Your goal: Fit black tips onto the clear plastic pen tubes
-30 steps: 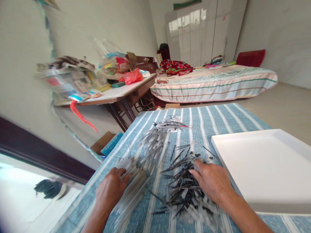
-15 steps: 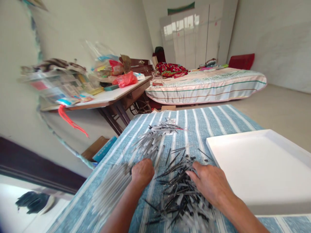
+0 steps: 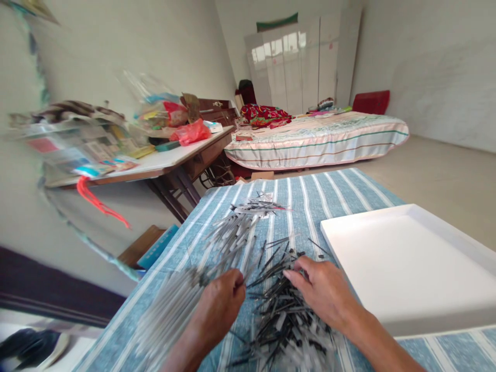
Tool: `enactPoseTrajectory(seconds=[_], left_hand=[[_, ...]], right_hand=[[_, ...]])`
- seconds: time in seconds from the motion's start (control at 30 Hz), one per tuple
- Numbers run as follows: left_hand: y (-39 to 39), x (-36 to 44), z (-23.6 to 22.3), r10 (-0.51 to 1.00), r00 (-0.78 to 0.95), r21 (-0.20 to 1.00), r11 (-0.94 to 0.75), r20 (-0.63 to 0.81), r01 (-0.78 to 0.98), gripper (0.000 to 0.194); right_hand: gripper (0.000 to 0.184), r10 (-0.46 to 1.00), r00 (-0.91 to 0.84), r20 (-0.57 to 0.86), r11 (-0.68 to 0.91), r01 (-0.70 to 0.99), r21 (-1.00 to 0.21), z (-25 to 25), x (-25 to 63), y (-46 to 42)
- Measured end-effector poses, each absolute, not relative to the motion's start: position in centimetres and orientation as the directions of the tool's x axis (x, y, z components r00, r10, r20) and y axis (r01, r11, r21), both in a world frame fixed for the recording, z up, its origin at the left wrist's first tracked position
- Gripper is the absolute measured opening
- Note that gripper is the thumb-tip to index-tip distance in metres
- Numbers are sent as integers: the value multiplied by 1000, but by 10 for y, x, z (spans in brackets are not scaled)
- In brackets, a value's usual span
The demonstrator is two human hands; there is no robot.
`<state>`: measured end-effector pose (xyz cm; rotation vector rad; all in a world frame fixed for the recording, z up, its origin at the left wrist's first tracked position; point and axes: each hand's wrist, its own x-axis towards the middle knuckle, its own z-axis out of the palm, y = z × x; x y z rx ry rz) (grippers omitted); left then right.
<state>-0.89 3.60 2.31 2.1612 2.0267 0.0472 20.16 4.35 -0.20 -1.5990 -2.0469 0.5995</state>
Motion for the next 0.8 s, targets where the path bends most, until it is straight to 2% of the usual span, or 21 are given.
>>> enactPoseTrajectory(seconds=[0.13,0.23,0.43,0.57,0.8], left_hand=[[2,2,23,948,282,528,-166,-147,833,11],[-9,7,20,943,291,643,-124,-160,756,11],[-5,2,12,923,330,771,-61,-199,634,14],[-3,-4,10,897,361,832,15,-257,555,20],[-1,-13,0,883,369,827,36,-288,560,21]], right_hand=[[44,964,-257,67,202,545,-814,1,198,41],[46,955,-297,7,148,455,-878,-2,198,40],[32,916,-381,-125,8,329,-944,-9,196,39],[30,890,-437,-128,-26,233,-972,-15,195,40],[36,889,-436,-142,6,321,-947,-16,196,39]])
